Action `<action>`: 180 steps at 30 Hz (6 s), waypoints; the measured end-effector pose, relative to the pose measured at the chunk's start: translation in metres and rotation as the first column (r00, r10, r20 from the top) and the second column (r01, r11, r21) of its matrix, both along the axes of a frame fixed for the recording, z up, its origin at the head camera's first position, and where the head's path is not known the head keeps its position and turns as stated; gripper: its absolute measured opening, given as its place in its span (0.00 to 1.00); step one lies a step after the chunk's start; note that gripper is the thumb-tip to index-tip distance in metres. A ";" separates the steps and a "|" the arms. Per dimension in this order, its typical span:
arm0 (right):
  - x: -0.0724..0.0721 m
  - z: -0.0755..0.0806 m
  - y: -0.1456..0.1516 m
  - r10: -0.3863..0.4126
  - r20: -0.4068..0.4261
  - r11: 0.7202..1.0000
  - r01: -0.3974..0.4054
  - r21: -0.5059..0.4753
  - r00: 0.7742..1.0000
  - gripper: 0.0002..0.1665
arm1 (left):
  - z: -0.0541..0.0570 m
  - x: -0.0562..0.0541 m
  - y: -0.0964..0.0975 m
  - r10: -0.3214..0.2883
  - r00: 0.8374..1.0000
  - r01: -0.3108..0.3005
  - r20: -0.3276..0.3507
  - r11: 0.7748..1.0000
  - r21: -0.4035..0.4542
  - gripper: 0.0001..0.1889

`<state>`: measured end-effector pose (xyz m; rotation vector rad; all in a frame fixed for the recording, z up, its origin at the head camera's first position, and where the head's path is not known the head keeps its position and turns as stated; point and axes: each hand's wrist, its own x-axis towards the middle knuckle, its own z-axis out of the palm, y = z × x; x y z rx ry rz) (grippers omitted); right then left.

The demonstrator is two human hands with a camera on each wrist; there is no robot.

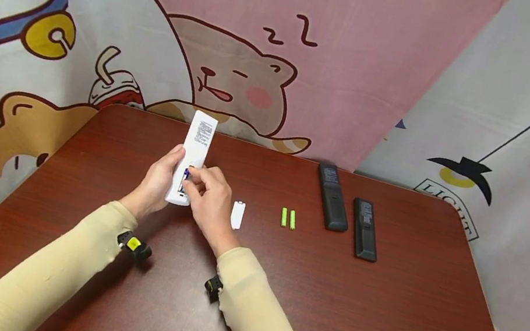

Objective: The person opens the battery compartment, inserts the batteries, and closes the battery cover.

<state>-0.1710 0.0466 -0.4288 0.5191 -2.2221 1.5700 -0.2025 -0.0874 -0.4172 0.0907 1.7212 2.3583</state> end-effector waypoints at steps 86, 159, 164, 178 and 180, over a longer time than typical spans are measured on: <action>-0.006 -0.004 -0.009 0.297 0.209 0.634 -0.357 0.686 0.932 0.14 | 0.003 -0.010 -0.046 0.070 0.997 -0.072 -0.037 0.996 -0.061 0.22; -0.008 -0.007 0.000 0.285 0.217 0.597 -0.350 0.722 0.934 0.03 | -0.001 -0.013 -0.046 0.090 0.996 -0.091 -0.020 0.994 -0.066 0.22; -0.008 -0.007 0.005 0.288 0.238 0.643 -0.371 0.670 0.928 0.04 | -0.001 -0.011 -0.045 0.073 0.997 -0.075 -0.028 0.994 -0.077 0.22; -0.010 -0.001 0.017 0.242 0.227 0.754 -0.330 0.568 0.943 0.06 | -0.003 -0.011 -0.043 0.078 0.997 -0.079 -0.017 0.993 -0.093 0.23; -0.010 0.000 0.019 0.238 0.208 0.767 -0.314 0.559 0.949 0.07 | -0.003 -0.010 -0.042 0.083 0.996 -0.084 -0.015 0.993 -0.083 0.23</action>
